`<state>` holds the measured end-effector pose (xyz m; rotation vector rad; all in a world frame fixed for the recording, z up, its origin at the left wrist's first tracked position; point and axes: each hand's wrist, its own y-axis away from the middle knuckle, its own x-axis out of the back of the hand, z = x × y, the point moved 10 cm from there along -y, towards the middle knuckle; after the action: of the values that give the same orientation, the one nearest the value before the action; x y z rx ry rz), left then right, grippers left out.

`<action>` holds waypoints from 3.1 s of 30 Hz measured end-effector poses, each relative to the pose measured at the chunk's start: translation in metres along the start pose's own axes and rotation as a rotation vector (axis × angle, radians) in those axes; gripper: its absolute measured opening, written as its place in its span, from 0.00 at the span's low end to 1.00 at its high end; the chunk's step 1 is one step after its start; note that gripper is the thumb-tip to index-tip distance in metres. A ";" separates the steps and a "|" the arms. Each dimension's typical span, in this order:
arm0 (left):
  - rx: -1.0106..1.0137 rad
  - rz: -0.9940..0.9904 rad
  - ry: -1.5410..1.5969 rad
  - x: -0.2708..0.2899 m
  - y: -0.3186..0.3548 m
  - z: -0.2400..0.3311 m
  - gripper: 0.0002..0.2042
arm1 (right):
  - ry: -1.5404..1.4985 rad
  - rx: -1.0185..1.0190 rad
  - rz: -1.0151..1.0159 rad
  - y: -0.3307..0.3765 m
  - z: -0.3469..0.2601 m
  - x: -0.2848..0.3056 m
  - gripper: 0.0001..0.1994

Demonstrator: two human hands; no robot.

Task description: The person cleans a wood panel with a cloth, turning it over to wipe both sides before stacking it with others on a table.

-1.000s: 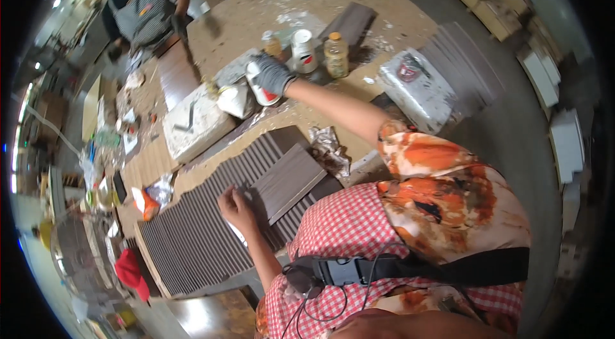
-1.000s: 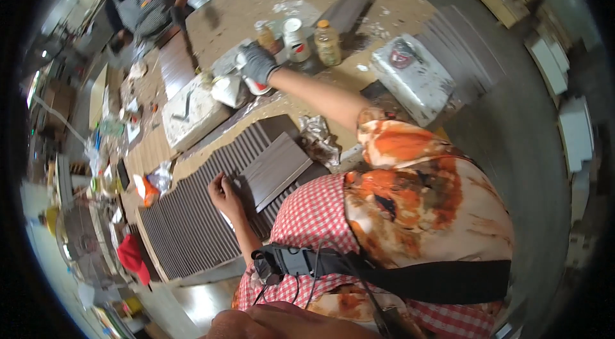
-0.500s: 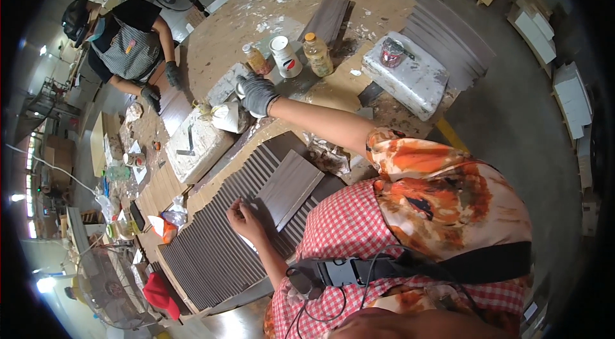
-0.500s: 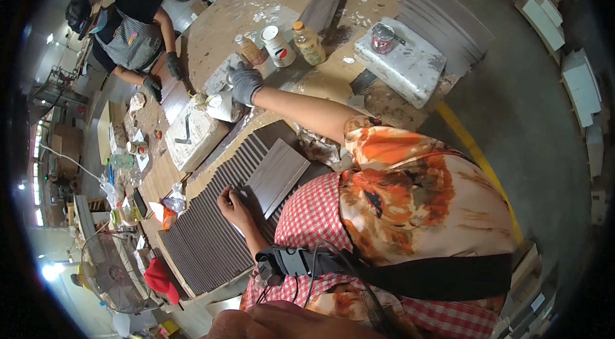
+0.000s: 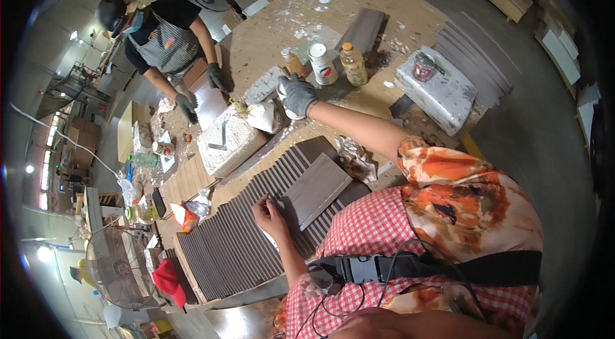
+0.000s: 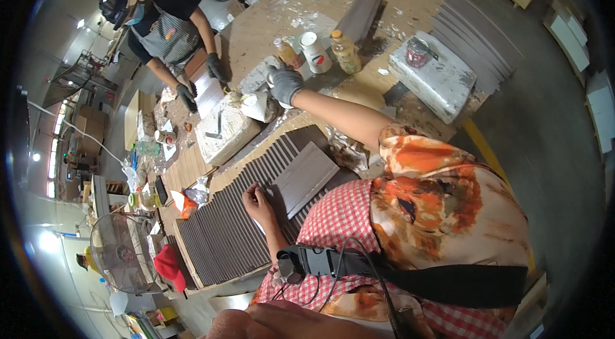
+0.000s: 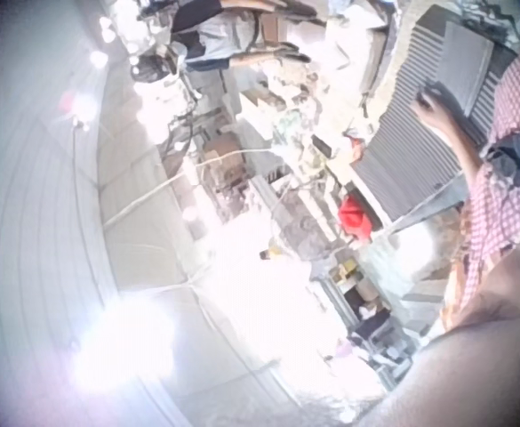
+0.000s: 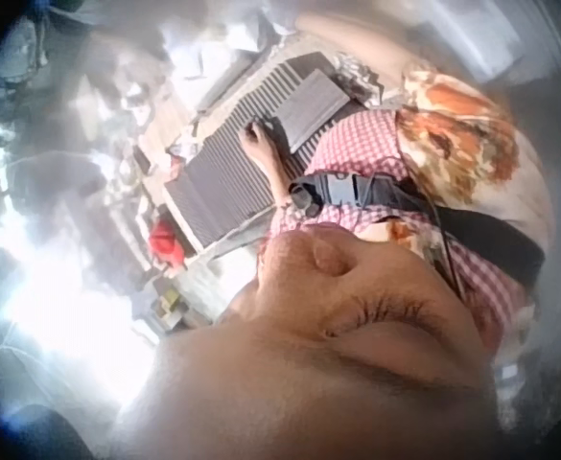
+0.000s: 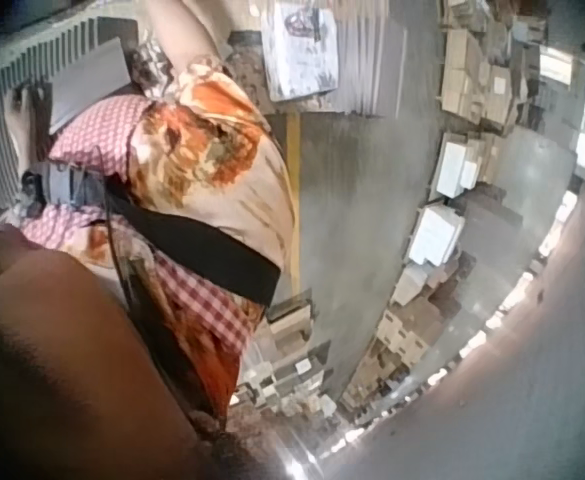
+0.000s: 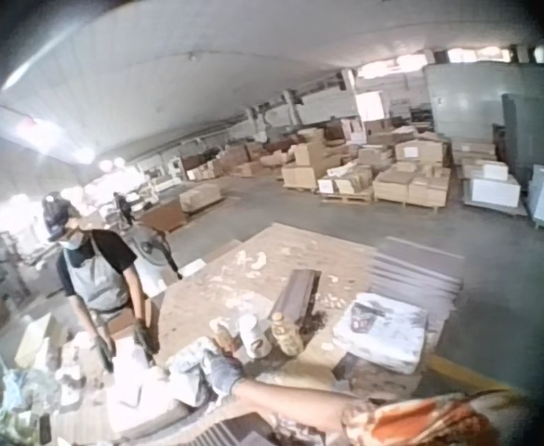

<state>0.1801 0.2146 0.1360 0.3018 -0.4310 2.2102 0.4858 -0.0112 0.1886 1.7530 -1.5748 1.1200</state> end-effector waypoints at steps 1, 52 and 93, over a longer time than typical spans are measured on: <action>-0.012 0.006 -0.015 0.001 0.000 0.000 0.07 | -0.011 -0.026 -0.078 0.003 0.000 0.001 0.30; 0.095 -0.053 0.093 -0.002 0.001 -0.013 0.15 | 0.734 -0.444 0.496 0.161 0.339 0.276 0.14; 0.359 -0.612 0.820 -0.126 0.049 0.036 0.19 | -0.993 0.123 -0.362 0.206 0.006 0.008 0.20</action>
<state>0.2217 0.0834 0.1137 -0.2687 0.4585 1.6029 0.2868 -0.0580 0.1628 2.7621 -1.5563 0.1224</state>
